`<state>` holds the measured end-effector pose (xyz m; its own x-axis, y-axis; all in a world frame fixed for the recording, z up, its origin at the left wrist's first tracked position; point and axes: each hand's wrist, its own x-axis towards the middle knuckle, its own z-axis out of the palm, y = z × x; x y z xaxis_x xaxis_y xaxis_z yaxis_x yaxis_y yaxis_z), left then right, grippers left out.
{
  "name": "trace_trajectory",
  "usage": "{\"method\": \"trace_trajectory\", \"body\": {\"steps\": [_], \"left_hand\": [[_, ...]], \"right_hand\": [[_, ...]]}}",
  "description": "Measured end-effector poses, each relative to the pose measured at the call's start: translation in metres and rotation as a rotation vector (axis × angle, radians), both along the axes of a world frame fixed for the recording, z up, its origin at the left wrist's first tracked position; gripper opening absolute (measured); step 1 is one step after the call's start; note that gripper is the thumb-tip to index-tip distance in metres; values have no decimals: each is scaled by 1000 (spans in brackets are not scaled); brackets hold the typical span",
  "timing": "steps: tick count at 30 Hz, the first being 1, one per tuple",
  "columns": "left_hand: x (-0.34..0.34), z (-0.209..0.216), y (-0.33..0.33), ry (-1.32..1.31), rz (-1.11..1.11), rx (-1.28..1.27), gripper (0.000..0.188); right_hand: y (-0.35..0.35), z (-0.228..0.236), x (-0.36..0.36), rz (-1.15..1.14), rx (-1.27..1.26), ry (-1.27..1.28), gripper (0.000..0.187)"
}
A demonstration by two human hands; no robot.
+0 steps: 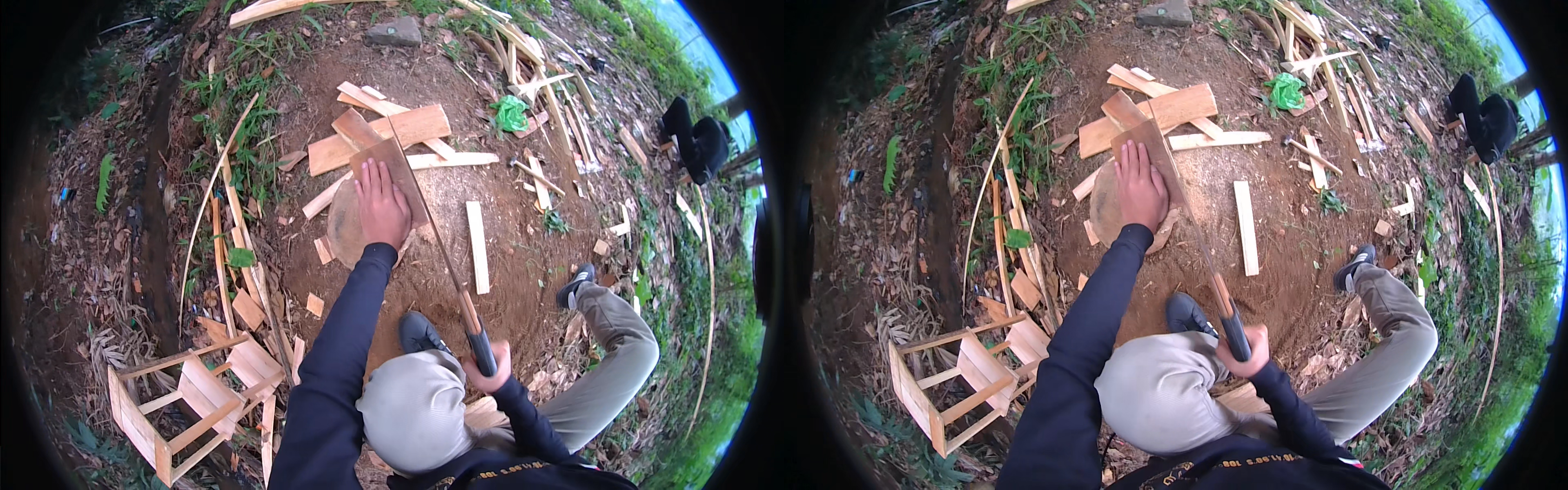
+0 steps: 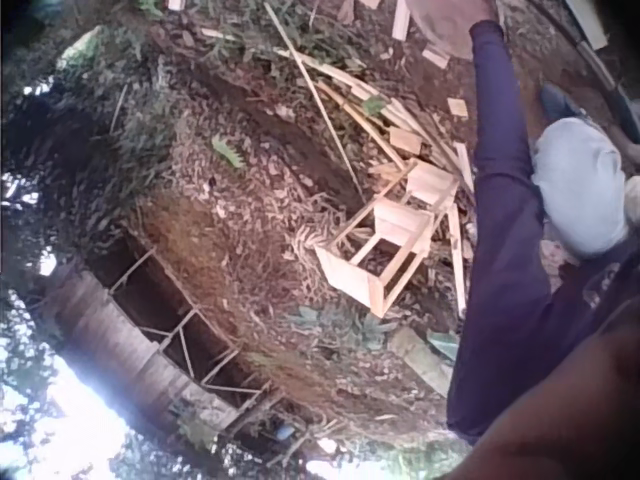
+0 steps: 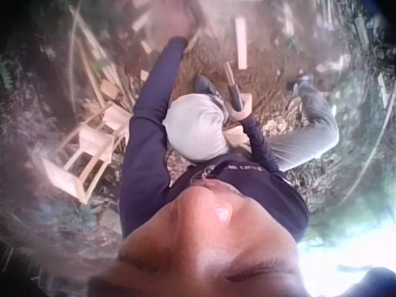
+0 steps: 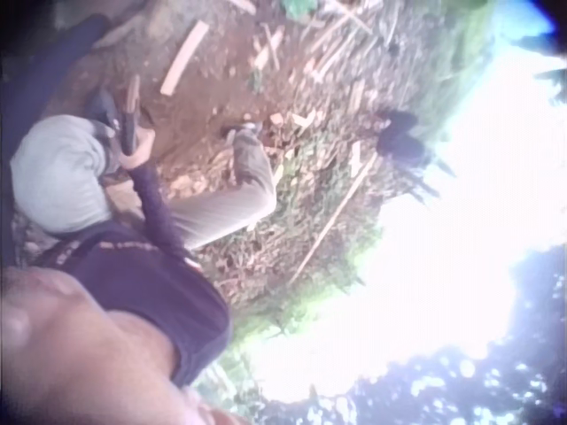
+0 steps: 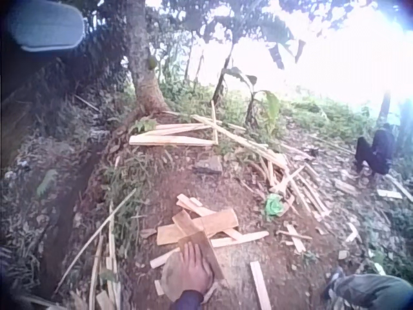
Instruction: The person uses a hand saw to cut a rectangular wooden plank placed on a tree stump. They hold the wood steady with their left hand while sawing with their right hand, producing thin strips of wood. The person occasionally adjusts the wood's position on the stump to continue cutting.
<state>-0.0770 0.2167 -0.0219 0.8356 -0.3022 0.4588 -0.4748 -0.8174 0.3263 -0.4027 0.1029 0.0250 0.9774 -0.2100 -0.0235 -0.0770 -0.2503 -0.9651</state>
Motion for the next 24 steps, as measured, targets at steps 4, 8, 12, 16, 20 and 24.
{"method": "trace_trajectory", "body": {"steps": [4,8,12,16,20,24], "left_hand": [[0,-5,5,19,-10,3,51],[2,-5,6,6,-6,11,52],[0,-4,3,-17,0,24,54],[0,-7,5,-9,-13,10,55],[3,-2,6,-11,6,7,54],[-2,-5,3,1,-9,8,54]], "right_hand": [[5,-7,60,-56,72,-4,20],[8,-2,16,-60,55,-12,23],[10,0,25,-47,-22,-65,22],[15,-3,64,-121,91,47,24],[10,0,14,-83,25,-51,27],[13,-1,40,-122,96,-13,27]]}}
